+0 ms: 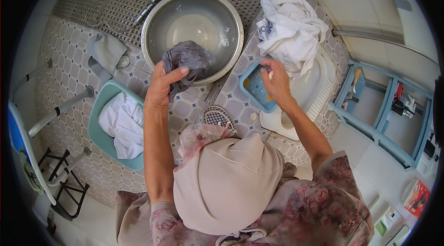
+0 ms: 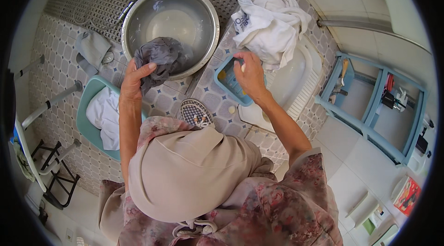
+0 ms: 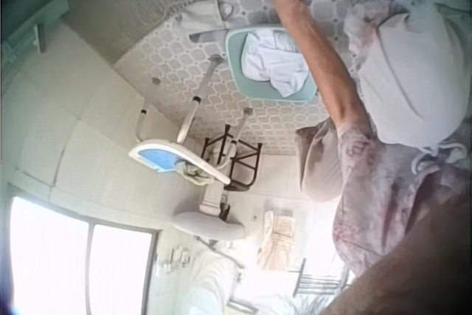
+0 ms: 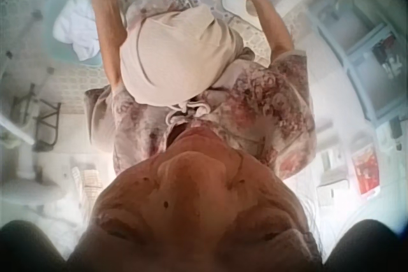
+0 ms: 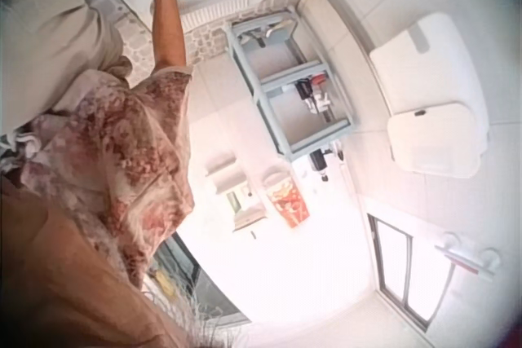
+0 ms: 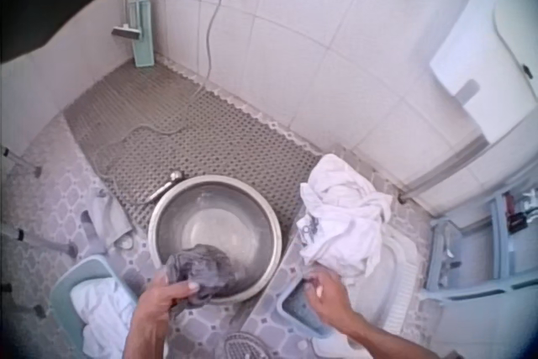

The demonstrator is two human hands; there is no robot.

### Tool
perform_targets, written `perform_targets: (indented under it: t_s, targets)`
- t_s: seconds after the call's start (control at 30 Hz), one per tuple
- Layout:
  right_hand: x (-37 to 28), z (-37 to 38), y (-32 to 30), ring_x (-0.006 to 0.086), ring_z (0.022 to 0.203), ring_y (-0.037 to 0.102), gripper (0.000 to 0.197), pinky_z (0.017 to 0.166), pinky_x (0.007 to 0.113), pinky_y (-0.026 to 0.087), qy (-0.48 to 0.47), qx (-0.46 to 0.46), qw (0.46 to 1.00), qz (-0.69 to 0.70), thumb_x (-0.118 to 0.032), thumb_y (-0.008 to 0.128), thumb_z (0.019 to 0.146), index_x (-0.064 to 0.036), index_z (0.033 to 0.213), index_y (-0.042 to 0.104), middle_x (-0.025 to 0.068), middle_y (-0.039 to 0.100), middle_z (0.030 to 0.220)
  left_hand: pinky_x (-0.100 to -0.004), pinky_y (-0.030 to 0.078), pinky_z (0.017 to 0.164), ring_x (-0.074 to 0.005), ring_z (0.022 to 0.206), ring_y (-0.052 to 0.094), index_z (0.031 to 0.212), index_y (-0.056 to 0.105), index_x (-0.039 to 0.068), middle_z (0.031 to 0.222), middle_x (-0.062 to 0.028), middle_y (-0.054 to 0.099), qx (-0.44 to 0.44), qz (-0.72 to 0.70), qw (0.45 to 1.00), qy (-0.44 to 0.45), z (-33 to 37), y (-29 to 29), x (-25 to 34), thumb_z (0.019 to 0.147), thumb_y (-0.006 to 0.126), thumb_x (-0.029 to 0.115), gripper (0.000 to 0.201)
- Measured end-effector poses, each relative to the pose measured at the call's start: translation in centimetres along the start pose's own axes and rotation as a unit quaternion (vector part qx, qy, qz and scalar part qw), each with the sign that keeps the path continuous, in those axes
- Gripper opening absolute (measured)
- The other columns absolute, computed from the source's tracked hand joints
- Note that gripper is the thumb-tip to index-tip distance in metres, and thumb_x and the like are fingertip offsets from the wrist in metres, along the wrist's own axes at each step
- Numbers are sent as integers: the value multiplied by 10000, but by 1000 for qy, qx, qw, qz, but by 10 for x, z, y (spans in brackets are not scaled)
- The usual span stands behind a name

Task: The person hand-washes laundry by rubbing garments with a bar of soap, scrubbing them in a metal basin with water, and transferring clothes between the basin and a tub.

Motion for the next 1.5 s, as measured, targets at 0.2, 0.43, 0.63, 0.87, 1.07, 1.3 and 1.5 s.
perform_targets:
  t_s: [0.2,0.43,0.63,0.87,1.07,1.3,1.5]
  targets:
    - [-37,5,2,328,1142,505,328,984,409,396,-153,-8,988,19,-142,680,814,-57,1124,618,133,600,1167,-276,441,956,-155,991,620,1232,572,-43,1105,-75,658,-50,70,996,-8,5,8,3,696,660,25,548]
    - [-100,95,79,190,1069,552,437,951,331,430,-201,-354,866,290,-294,687,865,-25,1199,606,66,633,1113,-251,475,863,-106,914,613,1178,602,-38,1054,-41,659,-162,198,964,-66,7,-5,24,688,630,11,494]
    - [-91,121,110,70,796,610,214,690,223,506,46,-346,799,490,-227,665,895,-21,936,627,40,667,875,-223,482,743,-84,771,609,1039,662,-11,892,-18,674,26,174,983,-45,1,-35,23,759,722,107,310]
    - [-111,122,135,120,779,668,195,685,275,535,77,-145,805,570,-200,633,908,-40,991,560,83,701,885,-249,504,712,-102,774,612,1070,622,7,928,-29,659,131,128,983,0,23,-71,-20,876,670,199,277]
    - [-209,8,146,301,722,657,177,658,357,528,-413,-198,883,97,-266,632,869,-98,813,618,107,643,781,-289,491,651,-162,694,572,1006,607,41,817,-29,610,243,-205,948,-5,44,-103,-57,962,555,345,311]
    - [-154,130,167,363,621,628,224,579,457,511,-202,-68,970,-119,-245,550,886,-89,734,604,163,629,678,-379,528,782,-249,869,650,1104,608,32,1008,-76,657,191,-247,948,-53,56,-19,-52,968,515,333,343]
    - [-170,20,234,365,575,621,288,564,468,510,-435,-8,900,2,-287,554,897,-70,715,605,198,608,653,-345,543,744,-224,853,647,1024,606,58,964,-77,651,-34,-368,927,54,60,-123,-89,969,483,432,398]
Point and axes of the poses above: each hand's wrist, its own z-axis towards the middle knuckle, its own y-axis out of the palm, x = y × z, the point moved 2 cm from there along z, towards the middle knuckle
